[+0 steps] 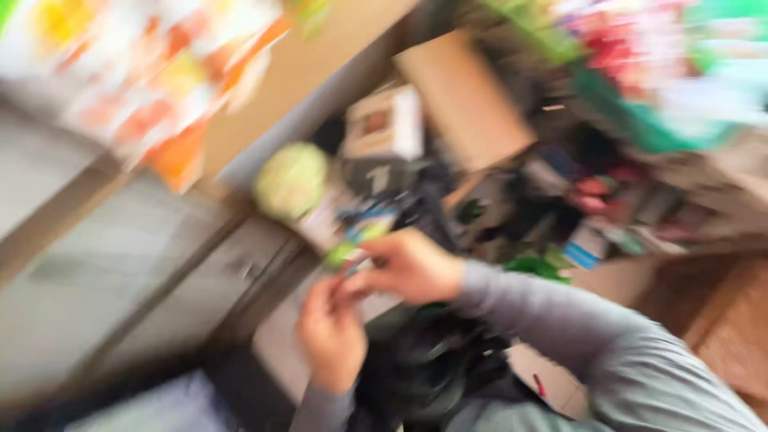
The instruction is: Connecting and crimping electrical wires using a wire stripper and terminal connectors.
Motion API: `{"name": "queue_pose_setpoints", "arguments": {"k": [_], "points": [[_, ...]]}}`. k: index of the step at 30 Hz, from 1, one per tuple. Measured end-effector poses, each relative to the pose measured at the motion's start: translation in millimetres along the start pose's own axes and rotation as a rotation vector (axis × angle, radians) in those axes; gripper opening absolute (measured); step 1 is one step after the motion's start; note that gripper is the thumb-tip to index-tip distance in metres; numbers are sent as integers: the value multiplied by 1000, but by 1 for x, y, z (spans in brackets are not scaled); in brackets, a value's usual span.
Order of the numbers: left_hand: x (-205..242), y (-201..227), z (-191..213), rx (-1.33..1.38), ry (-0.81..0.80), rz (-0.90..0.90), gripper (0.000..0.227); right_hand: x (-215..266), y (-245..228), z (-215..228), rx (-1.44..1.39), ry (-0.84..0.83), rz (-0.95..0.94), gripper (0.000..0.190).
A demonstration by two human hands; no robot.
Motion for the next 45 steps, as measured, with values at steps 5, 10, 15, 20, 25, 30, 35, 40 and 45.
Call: {"name": "queue_pose_setpoints", "arguments": {"k": [5, 10, 15, 20, 25, 30, 35, 40, 45], "points": [[16, -91, 3, 283, 148, 254, 15, 3, 17, -9, -150, 37, 222, 25], [12, -104, -8, 369, 90, 300, 18, 12, 23, -5, -213, 39, 243, 24], [22, -195, -24, 527, -120, 359, 24, 20, 39, 5, -109, 110, 239, 30], [22, -245, -37, 723, -265, 275, 29, 28, 50, -3, -287, 82, 223, 26], [17, -289, -52, 763, -295, 284, 27, 42, 43, 14, -261, 173, 245, 26], [5, -209, -74, 779, -458, 267, 38, 55, 35, 31, -194, 185, 351, 26], [22, -209, -90, 821, -408, 255, 29, 62, 42, 38, -105, 179, 326, 24], [34, -228, -100, 831, -385, 357, 30, 65, 43, 42, 10, 234, 458, 22], [29, -241, -102, 874, -406, 342, 38, 58, 48, 36, -118, 189, 315, 26]]}}
Point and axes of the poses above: each hand's wrist, its own x-axis away from the middle knuckle, its own z-axis out of the back of the hand, y = z × x, the point moved 7 cm from there along -x, towards the middle knuckle, and after that the axes turned 8 degrees about -z, right-handed, at the moved point
